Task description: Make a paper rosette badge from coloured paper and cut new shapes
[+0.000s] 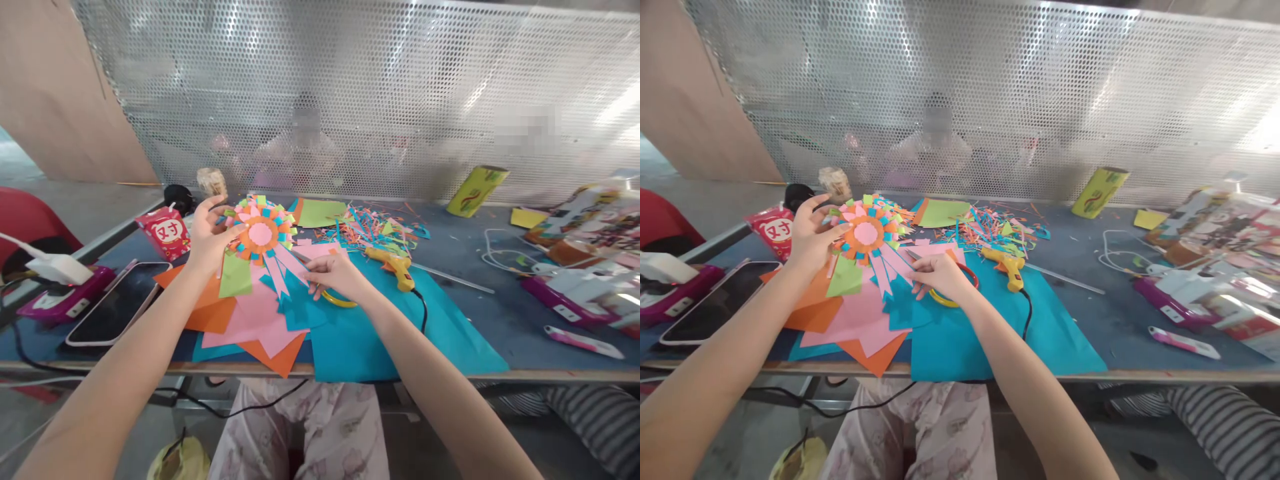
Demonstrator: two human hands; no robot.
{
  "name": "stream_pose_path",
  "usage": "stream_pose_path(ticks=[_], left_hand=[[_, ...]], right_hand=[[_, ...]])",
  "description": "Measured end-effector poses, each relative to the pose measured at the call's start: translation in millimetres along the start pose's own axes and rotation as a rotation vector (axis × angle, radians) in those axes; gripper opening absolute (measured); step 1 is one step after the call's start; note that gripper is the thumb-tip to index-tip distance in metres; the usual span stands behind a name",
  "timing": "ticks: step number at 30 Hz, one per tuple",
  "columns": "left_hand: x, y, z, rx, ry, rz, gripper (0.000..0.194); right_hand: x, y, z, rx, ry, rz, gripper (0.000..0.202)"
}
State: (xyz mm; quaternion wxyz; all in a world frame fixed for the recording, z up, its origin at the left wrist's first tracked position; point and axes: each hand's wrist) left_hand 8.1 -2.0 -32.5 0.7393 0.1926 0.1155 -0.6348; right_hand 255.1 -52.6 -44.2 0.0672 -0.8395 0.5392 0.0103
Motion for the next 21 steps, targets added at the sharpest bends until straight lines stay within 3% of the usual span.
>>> stream_pose_path(ticks=[7, 9, 11, 15, 17, 21], left_hand=[[-10, -12.2, 0, -0.011, -0.005, 0.100, 0.063], [-10, -12.6, 0, 0.015, -0.035, 0.103, 0.065], [-8, -10.9, -1, 0.042, -0.075, 0.086, 0.066], [-1, -4.7, -3, 0.023, -0.139, 0.016, 0.067], [1, -1.4, -2, 0.023, -0.145, -0.009, 0.066], [5, 3.5, 2, 0.016, -0.189, -0.039, 0.067]], right_hand=[[13, -9, -10, -0.010, 0.027, -0.164, 0.028], [19, -13, -17, -0.048, -0.024, -0.219, 0.034], [21, -16, -22, -0.110, -0.154, -0.123, 0.043], [11, -17, -19, -0.009, -0.416, 0.251, 0.043], [4, -16, -10, 0.134, -0.414, 0.292, 0.034], [-1, -13, 1, 0.270, -0.260, 0.285, 0.022]])
Point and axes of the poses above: each hand's wrist, its own x-axis away from the middle knuckle, its own y-axis out of the palm, z = x × y, and after that the axes turned 9 degrees about -y, right-handed
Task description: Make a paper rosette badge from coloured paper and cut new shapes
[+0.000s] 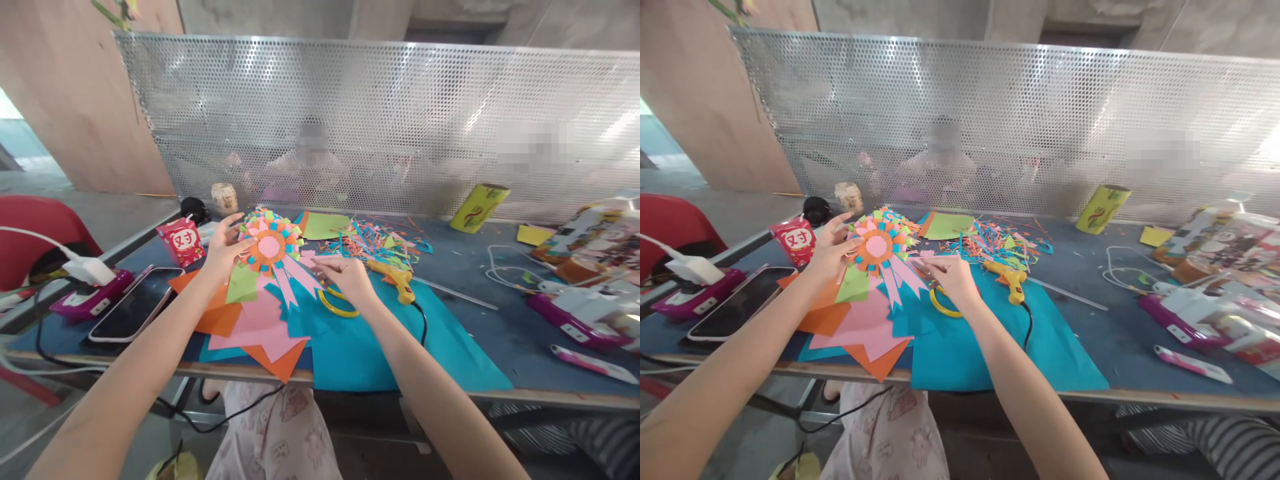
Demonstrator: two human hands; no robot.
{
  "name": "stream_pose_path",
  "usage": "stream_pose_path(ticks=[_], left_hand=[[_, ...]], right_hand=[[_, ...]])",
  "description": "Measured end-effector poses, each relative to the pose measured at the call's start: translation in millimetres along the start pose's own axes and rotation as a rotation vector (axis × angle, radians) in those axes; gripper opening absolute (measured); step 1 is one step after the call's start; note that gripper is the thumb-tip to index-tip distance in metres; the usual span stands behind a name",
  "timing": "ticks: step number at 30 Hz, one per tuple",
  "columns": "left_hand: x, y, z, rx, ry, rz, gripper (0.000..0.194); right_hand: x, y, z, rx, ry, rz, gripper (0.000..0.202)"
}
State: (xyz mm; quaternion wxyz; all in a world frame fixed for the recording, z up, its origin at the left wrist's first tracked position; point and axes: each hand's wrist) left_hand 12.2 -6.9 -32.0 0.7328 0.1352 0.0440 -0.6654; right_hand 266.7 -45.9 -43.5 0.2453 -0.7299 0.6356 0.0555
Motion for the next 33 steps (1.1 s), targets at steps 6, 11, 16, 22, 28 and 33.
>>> stream_pose_path(ticks=[6, 11, 16, 22, 28, 33], left_hand=[[3, 3.4, 1, -0.011, -0.047, -0.088, 0.065], [8, 8.6, -5, -0.019, -0.051, -0.187, 0.068], [11, 13.6, -9, -0.085, 0.042, -0.260, 0.061], [5, 8.8, -4, 0.004, 0.012, -0.120, 0.050], [11, 16.6, -7, 0.180, -0.374, -0.294, 0.045], [20, 26.7, -11, 0.113, -0.364, -0.344, 0.046]], right_hand=[[2, -10, -17, -0.181, 0.098, 0.045, 0.036], [-3, 7, -16, -0.385, 0.073, -0.068, 0.042], [-5, 25, -7, -0.319, 0.122, -0.018, 0.056], [-6, 17, -3, -0.295, 0.100, 0.095, 0.043], [-8, 19, -7, -0.279, 0.028, 0.142, 0.048], [-9, 22, -6, -0.476, 0.060, 0.100, 0.049]])
Point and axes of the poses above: each hand's wrist, its own x-axis away from the middle knuckle, its own y-axis out of the palm, z = x × y, and after that the axes turned 9 degrees about -y, right-handed
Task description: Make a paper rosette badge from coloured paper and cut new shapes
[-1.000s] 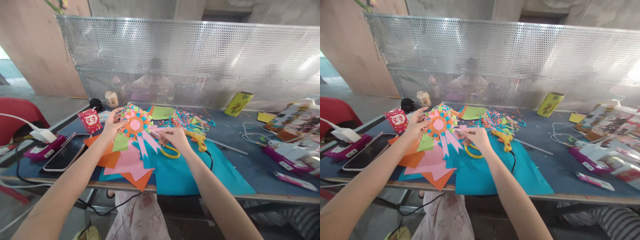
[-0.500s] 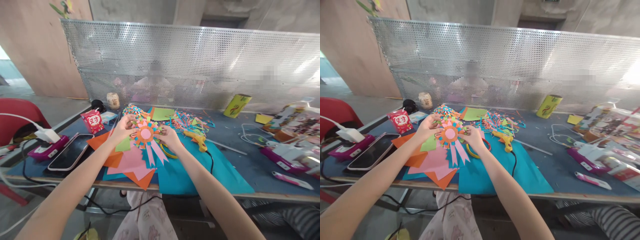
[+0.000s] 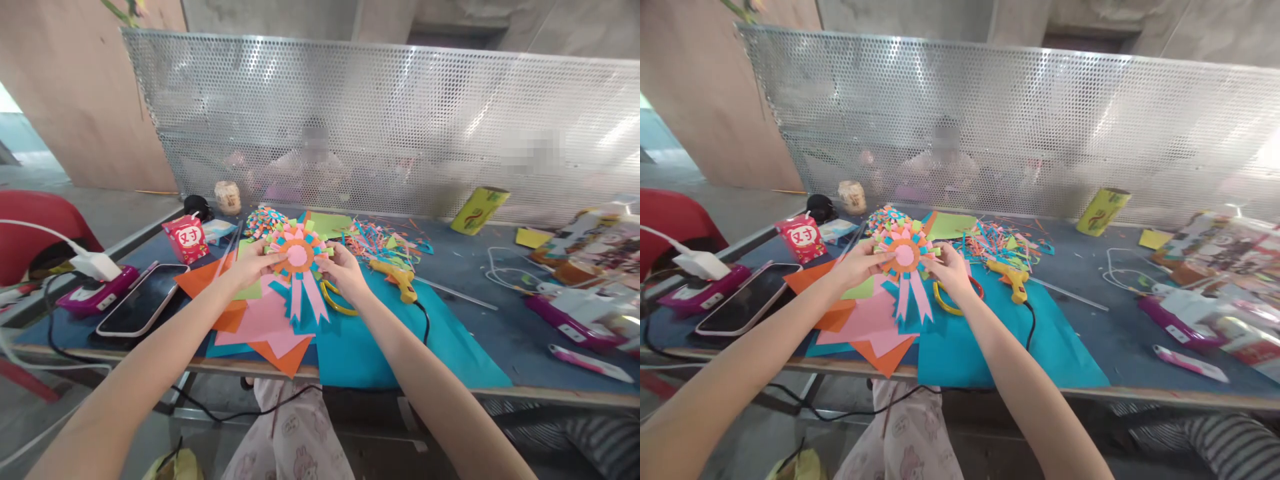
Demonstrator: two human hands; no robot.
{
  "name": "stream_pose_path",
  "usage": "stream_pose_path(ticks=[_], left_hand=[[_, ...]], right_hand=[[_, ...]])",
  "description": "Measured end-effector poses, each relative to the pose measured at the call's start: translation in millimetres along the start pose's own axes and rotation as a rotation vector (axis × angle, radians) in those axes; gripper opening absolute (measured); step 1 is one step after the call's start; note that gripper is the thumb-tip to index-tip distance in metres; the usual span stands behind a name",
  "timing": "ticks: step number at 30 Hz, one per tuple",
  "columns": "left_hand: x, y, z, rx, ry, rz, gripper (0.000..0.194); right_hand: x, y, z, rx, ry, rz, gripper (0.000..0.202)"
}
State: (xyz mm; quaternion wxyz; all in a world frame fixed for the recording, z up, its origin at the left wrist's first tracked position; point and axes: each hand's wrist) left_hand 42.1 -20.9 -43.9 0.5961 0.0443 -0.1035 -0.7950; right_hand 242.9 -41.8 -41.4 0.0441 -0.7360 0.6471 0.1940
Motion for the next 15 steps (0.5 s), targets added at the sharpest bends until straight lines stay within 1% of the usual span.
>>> stream_pose_path(ticks=[2, 4, 6, 8, 12, 15], left_hand=[[1, 1.4, -1, -0.009, 0.024, 0.013, 0.047], [1, 2.8, -1, -0.027, 0.021, 0.020, 0.051], [2, 5.1, -1, -0.062, 0.012, 0.043, 0.056], [3, 7.8, -1, -0.077, 0.008, 0.072, 0.057], [2, 10.2, -1, -0.064, 0.012, 0.109, 0.050], [0, 9.6, -2, -0.061, 0.034, 0.110, 0.045]], right_hand=[[-1, 0, 2, -0.150, 0.052, -0.030, 0.048], [-2, 0, 4, -0.198, 0.101, -0.030, 0.047], [-3, 1, 7, -0.146, 0.128, 0.005, 0.048], [-4, 2, 10, -0.091, 0.129, 0.045, 0.048], [-5, 4, 13, -0.077, 0.113, 0.087, 0.045], [-4, 6, 15, -0.082, 0.102, 0.106, 0.044]])
Point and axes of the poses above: each hand's wrist, its own x-axis away from the middle knuckle, its own y-axis out of the palm, z = x × y, and after that the axes turned 9 degrees about -y, right-handed
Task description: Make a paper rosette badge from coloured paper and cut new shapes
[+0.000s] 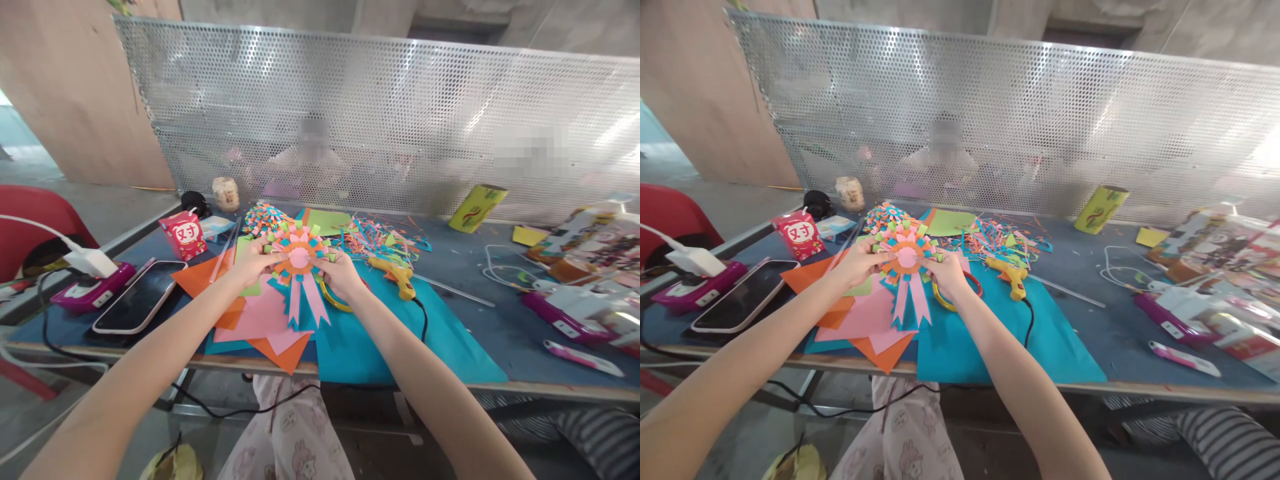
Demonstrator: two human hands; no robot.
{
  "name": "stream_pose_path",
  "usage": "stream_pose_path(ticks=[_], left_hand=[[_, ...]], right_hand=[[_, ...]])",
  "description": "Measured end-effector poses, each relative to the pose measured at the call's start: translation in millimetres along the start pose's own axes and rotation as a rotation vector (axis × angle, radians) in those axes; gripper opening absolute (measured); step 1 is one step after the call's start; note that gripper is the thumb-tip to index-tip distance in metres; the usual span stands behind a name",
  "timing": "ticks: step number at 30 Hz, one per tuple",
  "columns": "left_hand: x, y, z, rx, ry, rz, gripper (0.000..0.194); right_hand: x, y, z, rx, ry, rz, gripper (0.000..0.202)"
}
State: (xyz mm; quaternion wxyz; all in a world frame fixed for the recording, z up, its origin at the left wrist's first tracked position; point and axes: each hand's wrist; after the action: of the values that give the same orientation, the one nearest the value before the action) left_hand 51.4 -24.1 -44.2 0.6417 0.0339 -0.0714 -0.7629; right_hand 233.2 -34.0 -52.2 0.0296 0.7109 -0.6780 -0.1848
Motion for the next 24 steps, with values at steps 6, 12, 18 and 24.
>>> stream_pose_path(ticks=[6, 12, 18, 24], left_hand=[[0, -0.7, 0, -0.002, -0.029, 0.012, 0.044], [0, -11.7, 5, -0.007, -0.122, -0.050, 0.051], [0, -11.7, 5, -0.041, -0.061, -0.005, 0.046], [0, -9.1, 3, -0.030, -0.052, 0.048, 0.044]], right_hand=[[3, 2, 0, -0.028, 0.006, 0.002, 0.046], [2, -4, -3, -0.043, 0.055, -0.020, 0.044], [0, -3, 2, -0.053, 0.015, 0.000, 0.042], [2, -2, -1, -0.052, 0.010, -0.004, 0.043]])
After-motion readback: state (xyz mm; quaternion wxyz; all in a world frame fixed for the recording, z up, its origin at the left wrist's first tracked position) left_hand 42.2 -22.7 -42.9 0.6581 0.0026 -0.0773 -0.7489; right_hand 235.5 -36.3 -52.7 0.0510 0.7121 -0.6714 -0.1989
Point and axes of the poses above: each hand's wrist, its own x-axis away from the middle knuckle, its own y-axis out of the palm, z = x × y, and after that the axes turned 9 degrees about -y, right-handed
